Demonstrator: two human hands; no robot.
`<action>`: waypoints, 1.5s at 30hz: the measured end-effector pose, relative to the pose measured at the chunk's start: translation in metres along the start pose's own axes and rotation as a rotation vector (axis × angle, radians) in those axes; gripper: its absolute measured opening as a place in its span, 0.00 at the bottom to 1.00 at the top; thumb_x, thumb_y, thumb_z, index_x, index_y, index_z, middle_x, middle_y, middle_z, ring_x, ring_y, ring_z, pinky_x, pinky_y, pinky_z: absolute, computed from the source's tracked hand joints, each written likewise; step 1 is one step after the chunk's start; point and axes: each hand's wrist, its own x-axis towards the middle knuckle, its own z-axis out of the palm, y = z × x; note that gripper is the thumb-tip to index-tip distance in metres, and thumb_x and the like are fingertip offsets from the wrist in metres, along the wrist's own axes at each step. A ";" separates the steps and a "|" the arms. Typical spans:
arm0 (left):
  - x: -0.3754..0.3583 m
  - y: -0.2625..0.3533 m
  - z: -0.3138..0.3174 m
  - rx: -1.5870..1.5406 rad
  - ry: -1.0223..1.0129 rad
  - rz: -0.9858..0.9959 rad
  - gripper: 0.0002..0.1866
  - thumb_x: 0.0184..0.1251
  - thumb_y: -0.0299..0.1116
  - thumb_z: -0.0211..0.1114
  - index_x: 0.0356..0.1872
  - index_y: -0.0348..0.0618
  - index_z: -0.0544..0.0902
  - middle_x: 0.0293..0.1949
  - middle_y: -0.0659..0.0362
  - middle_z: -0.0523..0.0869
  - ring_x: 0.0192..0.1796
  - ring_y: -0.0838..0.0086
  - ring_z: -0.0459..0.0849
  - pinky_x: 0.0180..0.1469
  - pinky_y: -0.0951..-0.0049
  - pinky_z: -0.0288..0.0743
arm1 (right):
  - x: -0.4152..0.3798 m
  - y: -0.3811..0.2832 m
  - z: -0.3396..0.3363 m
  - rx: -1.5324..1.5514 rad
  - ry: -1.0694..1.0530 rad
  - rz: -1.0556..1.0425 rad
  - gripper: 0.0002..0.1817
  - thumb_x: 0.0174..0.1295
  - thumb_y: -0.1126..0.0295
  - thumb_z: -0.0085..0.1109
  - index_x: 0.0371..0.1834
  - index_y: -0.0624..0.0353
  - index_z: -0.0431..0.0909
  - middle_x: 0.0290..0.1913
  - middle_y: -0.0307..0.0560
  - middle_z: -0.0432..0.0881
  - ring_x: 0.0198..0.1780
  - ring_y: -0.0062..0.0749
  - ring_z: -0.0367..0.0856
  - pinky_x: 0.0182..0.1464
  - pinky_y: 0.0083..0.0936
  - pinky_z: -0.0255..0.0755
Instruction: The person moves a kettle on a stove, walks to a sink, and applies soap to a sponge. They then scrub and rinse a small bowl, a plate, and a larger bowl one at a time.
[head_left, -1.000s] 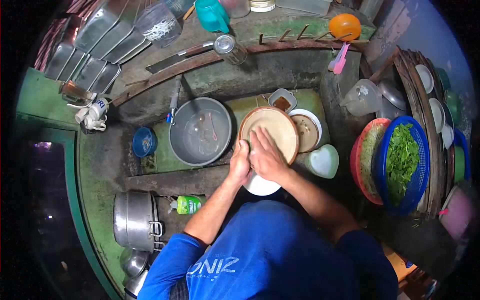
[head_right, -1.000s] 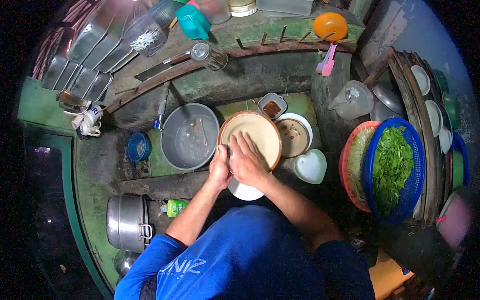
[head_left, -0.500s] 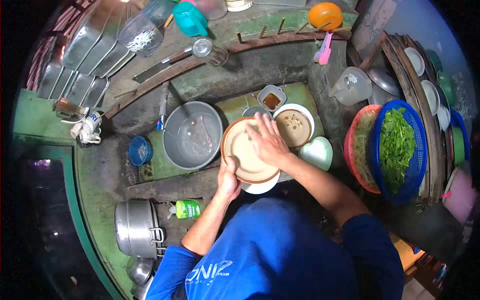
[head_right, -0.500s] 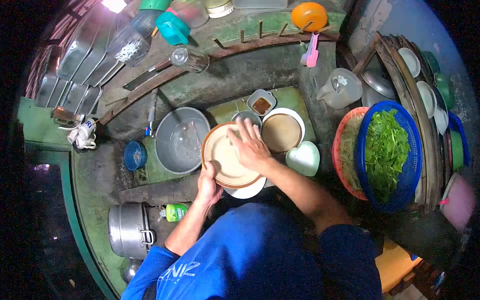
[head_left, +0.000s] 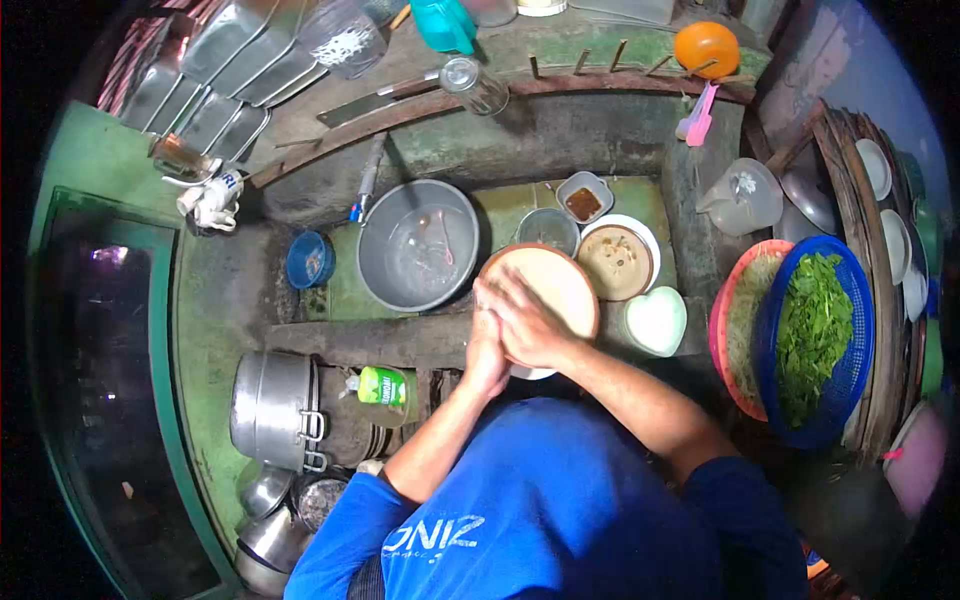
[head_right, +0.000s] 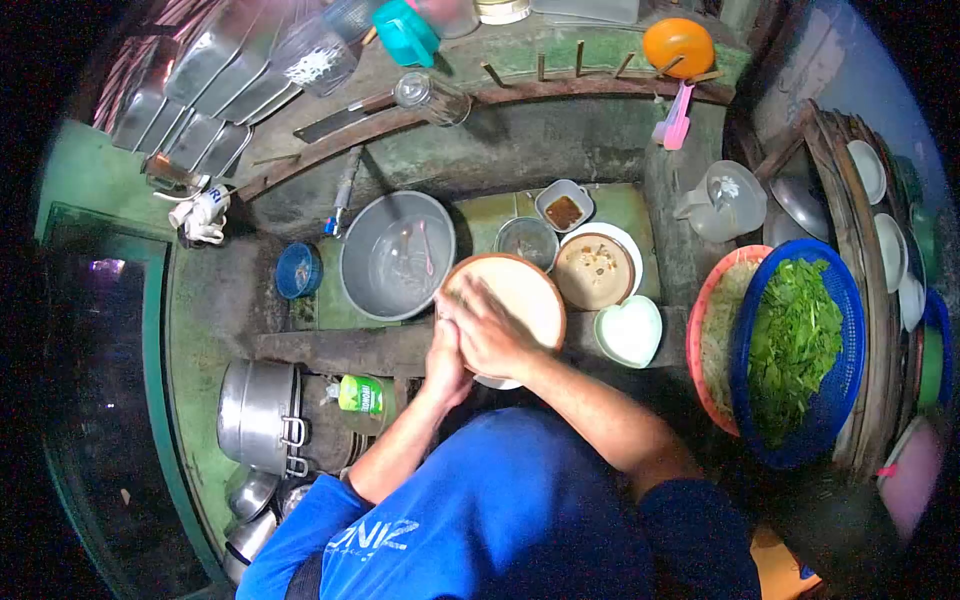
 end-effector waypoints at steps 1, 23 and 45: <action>0.003 0.000 -0.010 -0.091 -0.011 -0.039 0.31 0.78 0.52 0.38 0.74 0.47 0.51 0.71 0.52 0.60 0.71 0.63 0.62 0.71 0.60 0.60 | -0.010 0.005 -0.004 0.099 -0.037 -0.053 0.29 0.63 0.60 0.55 0.69 0.44 0.66 0.73 0.63 0.54 0.73 0.61 0.54 0.73 0.45 0.52; 0.014 -0.090 -0.117 0.523 0.169 -0.138 0.17 0.77 0.38 0.50 0.54 0.35 0.76 0.46 0.58 0.83 0.47 0.77 0.79 0.53 0.73 0.72 | -0.009 0.284 -0.096 -0.279 0.020 1.104 0.23 0.53 0.57 0.62 0.47 0.64 0.78 0.50 0.63 0.80 0.53 0.52 0.80 0.53 0.39 0.74; 0.028 -0.056 -0.158 0.928 0.208 -0.083 0.20 0.71 0.40 0.59 0.59 0.40 0.75 0.30 0.61 0.79 0.33 0.76 0.77 0.41 0.73 0.74 | -0.014 0.416 -0.122 0.159 -0.357 1.091 0.24 0.61 0.59 0.62 0.55 0.65 0.76 0.54 0.57 0.78 0.53 0.44 0.78 0.52 0.40 0.74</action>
